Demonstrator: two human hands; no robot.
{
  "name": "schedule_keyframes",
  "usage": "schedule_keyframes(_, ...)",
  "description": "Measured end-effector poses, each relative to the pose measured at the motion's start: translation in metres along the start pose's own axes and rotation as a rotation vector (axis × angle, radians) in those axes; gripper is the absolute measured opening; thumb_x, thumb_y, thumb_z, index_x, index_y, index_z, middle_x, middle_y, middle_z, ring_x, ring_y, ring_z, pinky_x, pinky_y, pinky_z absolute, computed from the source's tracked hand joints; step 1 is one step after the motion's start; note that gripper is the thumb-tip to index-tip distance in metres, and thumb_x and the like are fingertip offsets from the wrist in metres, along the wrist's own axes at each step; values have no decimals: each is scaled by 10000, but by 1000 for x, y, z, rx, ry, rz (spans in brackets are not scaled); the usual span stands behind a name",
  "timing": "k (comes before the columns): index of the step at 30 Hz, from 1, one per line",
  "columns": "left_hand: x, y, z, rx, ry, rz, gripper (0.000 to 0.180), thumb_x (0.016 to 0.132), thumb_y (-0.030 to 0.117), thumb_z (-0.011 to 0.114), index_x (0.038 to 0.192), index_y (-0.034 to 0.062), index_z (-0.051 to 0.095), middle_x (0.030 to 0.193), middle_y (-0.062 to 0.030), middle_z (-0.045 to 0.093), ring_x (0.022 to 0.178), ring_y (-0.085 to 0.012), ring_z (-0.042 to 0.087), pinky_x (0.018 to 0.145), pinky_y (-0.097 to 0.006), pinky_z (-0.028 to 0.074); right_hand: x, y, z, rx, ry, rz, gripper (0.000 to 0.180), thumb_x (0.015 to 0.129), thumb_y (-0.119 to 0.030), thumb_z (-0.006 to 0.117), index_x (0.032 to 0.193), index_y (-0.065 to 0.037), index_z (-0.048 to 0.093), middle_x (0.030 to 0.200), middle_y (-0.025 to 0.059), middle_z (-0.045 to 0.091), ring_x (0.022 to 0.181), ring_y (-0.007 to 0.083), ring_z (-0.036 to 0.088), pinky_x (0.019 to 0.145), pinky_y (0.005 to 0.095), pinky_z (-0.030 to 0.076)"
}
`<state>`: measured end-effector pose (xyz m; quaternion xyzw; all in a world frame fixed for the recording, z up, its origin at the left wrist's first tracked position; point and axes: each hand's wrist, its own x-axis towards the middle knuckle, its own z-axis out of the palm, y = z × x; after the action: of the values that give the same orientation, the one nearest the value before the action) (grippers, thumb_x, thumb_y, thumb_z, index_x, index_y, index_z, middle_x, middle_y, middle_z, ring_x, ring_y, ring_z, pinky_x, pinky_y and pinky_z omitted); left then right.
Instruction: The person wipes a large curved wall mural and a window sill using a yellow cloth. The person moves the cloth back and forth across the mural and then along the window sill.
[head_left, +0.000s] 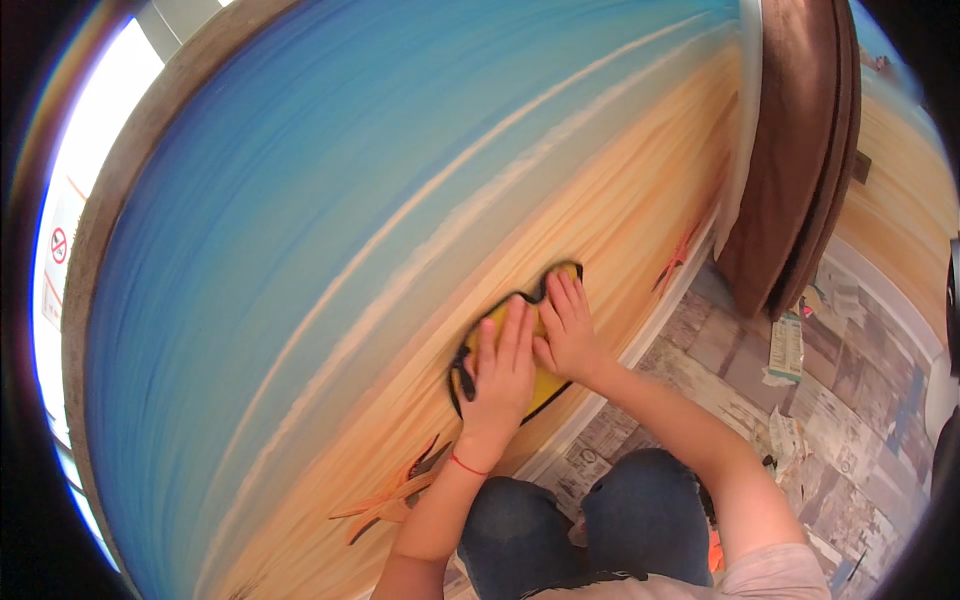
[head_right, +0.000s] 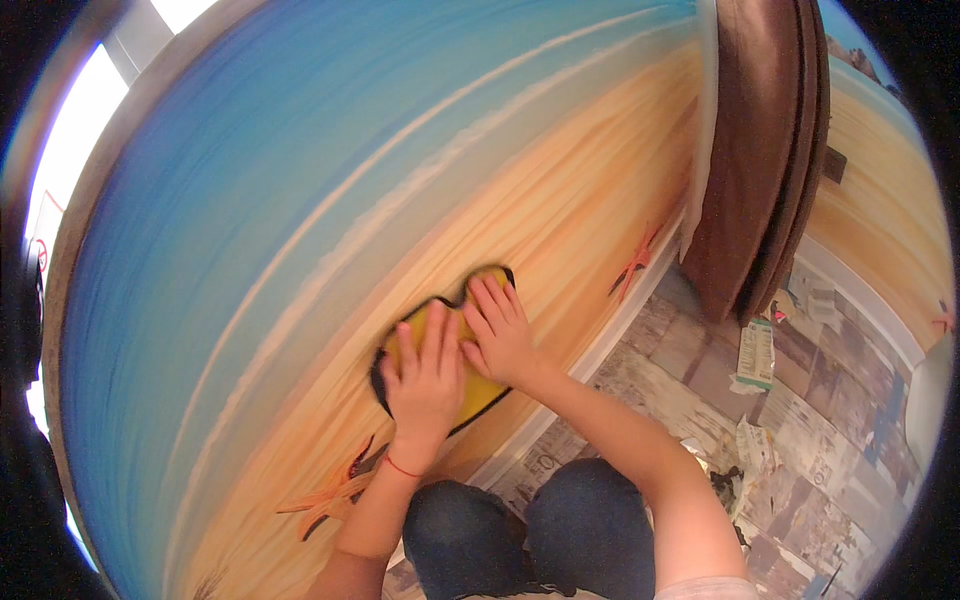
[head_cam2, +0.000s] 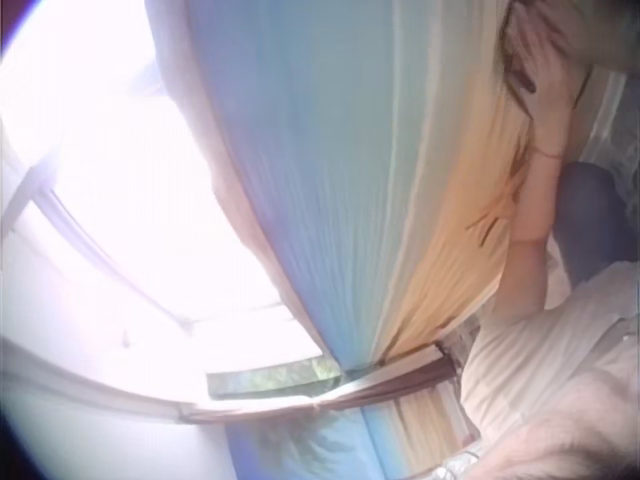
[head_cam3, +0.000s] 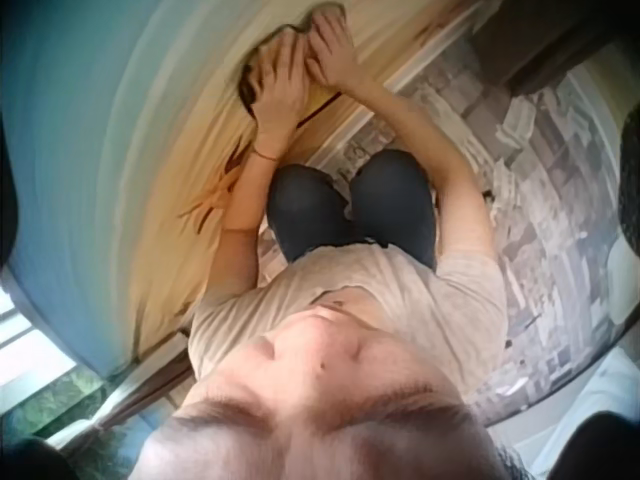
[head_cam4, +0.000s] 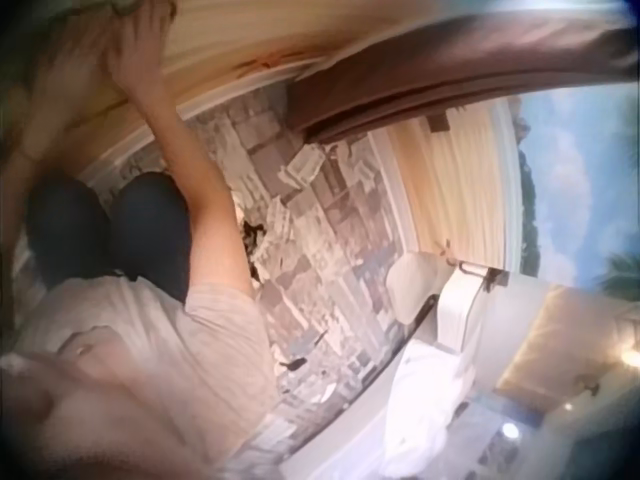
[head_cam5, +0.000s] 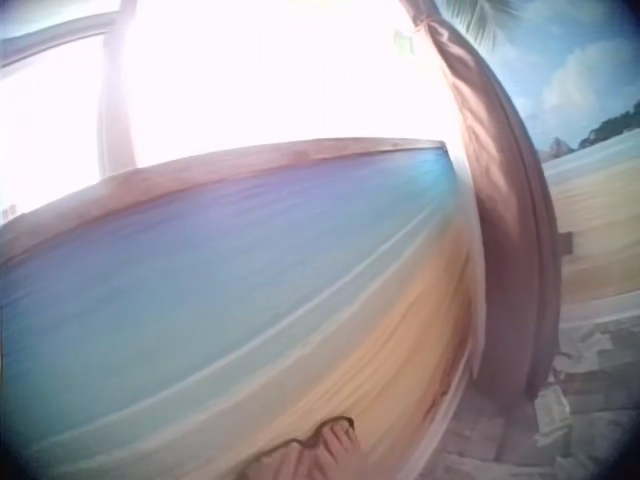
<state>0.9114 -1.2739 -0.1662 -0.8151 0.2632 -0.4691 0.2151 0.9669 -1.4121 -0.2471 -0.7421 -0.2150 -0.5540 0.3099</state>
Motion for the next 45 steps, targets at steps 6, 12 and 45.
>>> schedule_keyframes(6,-33,24,18,-213,-96,153,488,870,84,546,1357,85,522,1507,-14,379,1436,-322,225,813,-238,467,-61,8,-23,84,-231,77,629,731,-139,709,1280,47,465,1436,298,350,1332,470,342,1091,532,306)
schedule_keyframes(12,27,12,-7,-247,-66,-151,517,874,255,596,1373,149,512,1520,-13,368,1419,-359,254,1066,-514,240,37,8,-35,52,-48,87,678,753,-150,693,1349,39,433,1448,283,340,1348,459,326,1097,527,299)
schedule_keyframes(45,-67,94,80,-82,-427,654,556,918,193,446,1448,43,373,1574,-51,244,1438,-215,250,1019,-328,343,-181,20,-47,162,-536,453,683,833,-181,679,1339,117,330,1488,353,148,1378,497,226,1135,463,261)
